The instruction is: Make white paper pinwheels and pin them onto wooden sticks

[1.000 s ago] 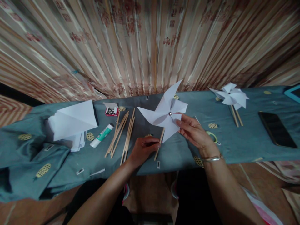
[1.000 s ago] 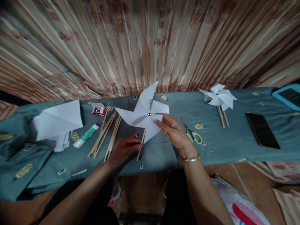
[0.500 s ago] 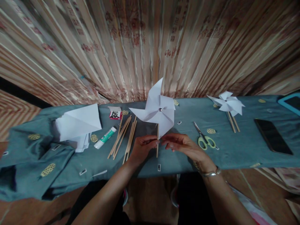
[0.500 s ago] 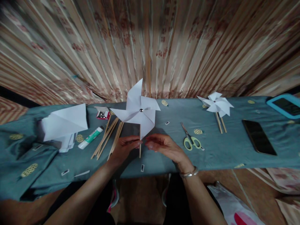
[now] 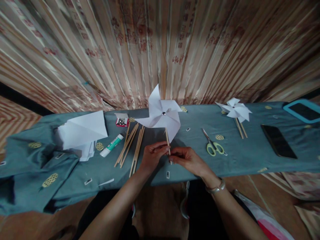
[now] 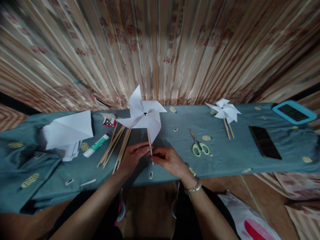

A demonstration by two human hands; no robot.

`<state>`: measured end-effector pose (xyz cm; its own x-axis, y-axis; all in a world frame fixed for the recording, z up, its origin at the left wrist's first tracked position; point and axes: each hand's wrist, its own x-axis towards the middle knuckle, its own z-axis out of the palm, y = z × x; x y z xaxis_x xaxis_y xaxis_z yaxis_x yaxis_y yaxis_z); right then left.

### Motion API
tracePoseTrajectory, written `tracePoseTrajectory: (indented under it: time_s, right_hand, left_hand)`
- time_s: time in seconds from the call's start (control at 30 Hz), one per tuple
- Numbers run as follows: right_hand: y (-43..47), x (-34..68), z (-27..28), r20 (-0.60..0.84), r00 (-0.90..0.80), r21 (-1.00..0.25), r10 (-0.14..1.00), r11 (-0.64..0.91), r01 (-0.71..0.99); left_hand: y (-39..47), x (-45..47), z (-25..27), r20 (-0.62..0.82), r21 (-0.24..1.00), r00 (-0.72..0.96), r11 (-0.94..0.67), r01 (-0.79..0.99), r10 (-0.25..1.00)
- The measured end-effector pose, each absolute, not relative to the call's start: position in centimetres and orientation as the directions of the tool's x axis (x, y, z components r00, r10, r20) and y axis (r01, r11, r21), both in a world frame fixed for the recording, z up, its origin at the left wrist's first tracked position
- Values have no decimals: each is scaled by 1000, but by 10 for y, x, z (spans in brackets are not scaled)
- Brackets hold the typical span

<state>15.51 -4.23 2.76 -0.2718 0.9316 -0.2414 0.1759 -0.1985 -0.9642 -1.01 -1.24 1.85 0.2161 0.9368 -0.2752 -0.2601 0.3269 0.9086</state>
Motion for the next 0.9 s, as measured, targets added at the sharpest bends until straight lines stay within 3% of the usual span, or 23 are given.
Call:
tracePoseTrajectory:
  time_s: [0.33, 0.47, 0.57, 0.67, 0.77, 0.9]
  right_hand:
    - [-40, 199, 48, -154, -63, -951, 986, -131, 280]
    - [-37, 248, 63, -98, 113, -867, 989, -141, 478]
    - [-36, 295, 76, -24, 263, -678, 965, -209, 705]
    - [-35, 335, 87, -23, 430, -258, 903, -420, 870]
    - [-34, 362, 89, -27, 496, -145, 868, -494, 857]
    - [-30, 380, 73, -56, 536, -94, 842, -539, 837]
  left_hand:
    - [-19, -11, 19, -284, 906, 306, 359, -225, 909]
    - [-22, -11, 18, -277, 918, 328, 350, -185, 903]
    - [-24, -13, 18, -296, 913, 334, 368, -175, 895]
    - [-25, -15, 18, -305, 911, 341, 377, -169, 889]
    - [-25, -17, 16, -298, 918, 346, 367, -152, 890]
    - [-26, -18, 14, -289, 931, 353, 348, -114, 890]
